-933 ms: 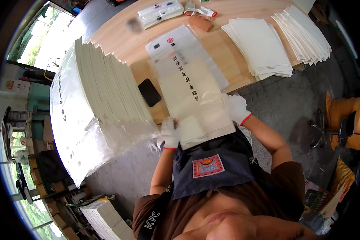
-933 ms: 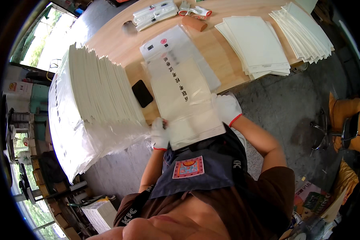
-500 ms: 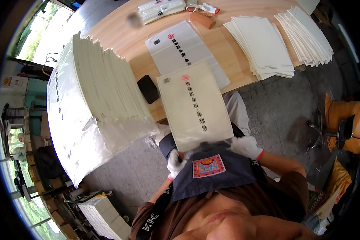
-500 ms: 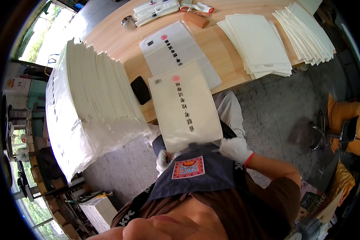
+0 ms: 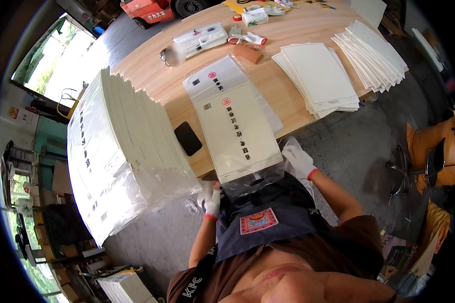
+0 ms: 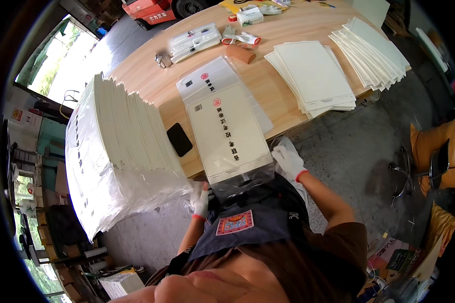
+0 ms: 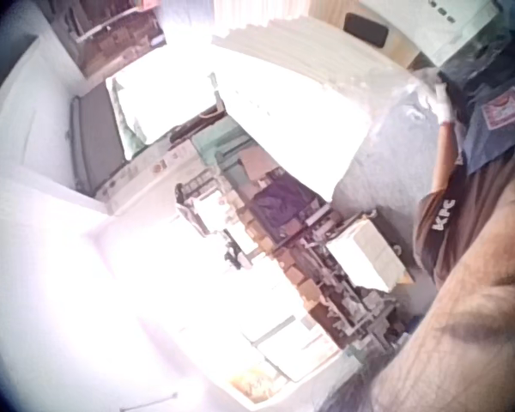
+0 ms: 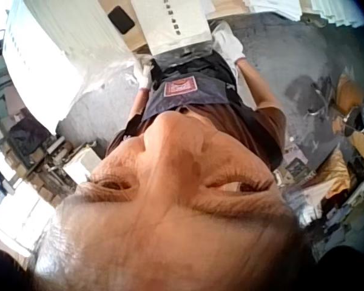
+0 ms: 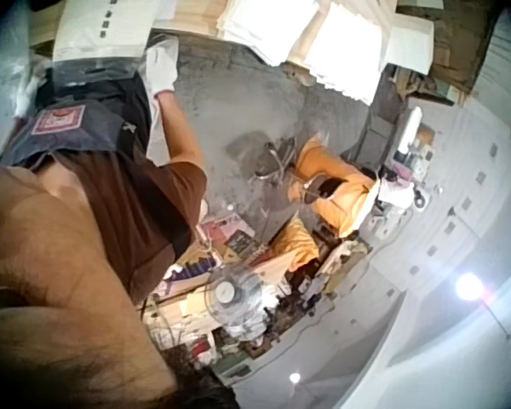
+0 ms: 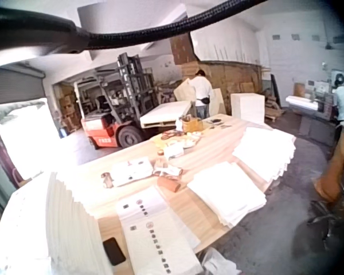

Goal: The person repeatedly picks up white paper documents from a stack, places them into clear plastic sleeves, and sets the sealed sleeves aside. The process is repeated continuously throughout the clip.

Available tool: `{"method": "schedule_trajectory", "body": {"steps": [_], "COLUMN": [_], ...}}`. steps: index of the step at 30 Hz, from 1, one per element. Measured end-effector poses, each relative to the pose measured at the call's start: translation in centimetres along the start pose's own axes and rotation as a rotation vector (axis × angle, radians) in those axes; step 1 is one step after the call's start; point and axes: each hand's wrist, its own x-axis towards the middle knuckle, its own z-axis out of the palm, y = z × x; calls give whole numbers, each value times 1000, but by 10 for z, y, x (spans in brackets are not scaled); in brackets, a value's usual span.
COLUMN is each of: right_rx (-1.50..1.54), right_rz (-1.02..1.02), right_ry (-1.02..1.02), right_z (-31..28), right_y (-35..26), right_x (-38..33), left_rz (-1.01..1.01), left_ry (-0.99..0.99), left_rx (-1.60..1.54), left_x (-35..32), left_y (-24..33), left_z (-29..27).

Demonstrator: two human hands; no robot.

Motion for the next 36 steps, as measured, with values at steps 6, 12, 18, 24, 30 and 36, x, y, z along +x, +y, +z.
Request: {"method": "schedule_trajectory", "body": {"steps": [6,12,18,24,30,36], "right_rx": [628,1459,867,477,829,638], "right_rz": [132,282,-507,-551,-478,182], "right_ry": [-101,-386,-457,-663,-955,-990], "right_z": [91,106,-13,-1,2,46], "right_y": [-9,-114,-350,-436,-347,-174], "right_x": [9,48,98,112,73,23], "left_rz": [542,1267,1155,1005,1036,877], "left_ry": [-202,-156,689,970,916,116], "left_rx": [422,879,261,522,-108,567], "left_x": [-1,-112,-164,-100,-12,29], "left_y": [125,279,317,297,57,18], "left_z": [29,7,-131,-299,-232,26]}}
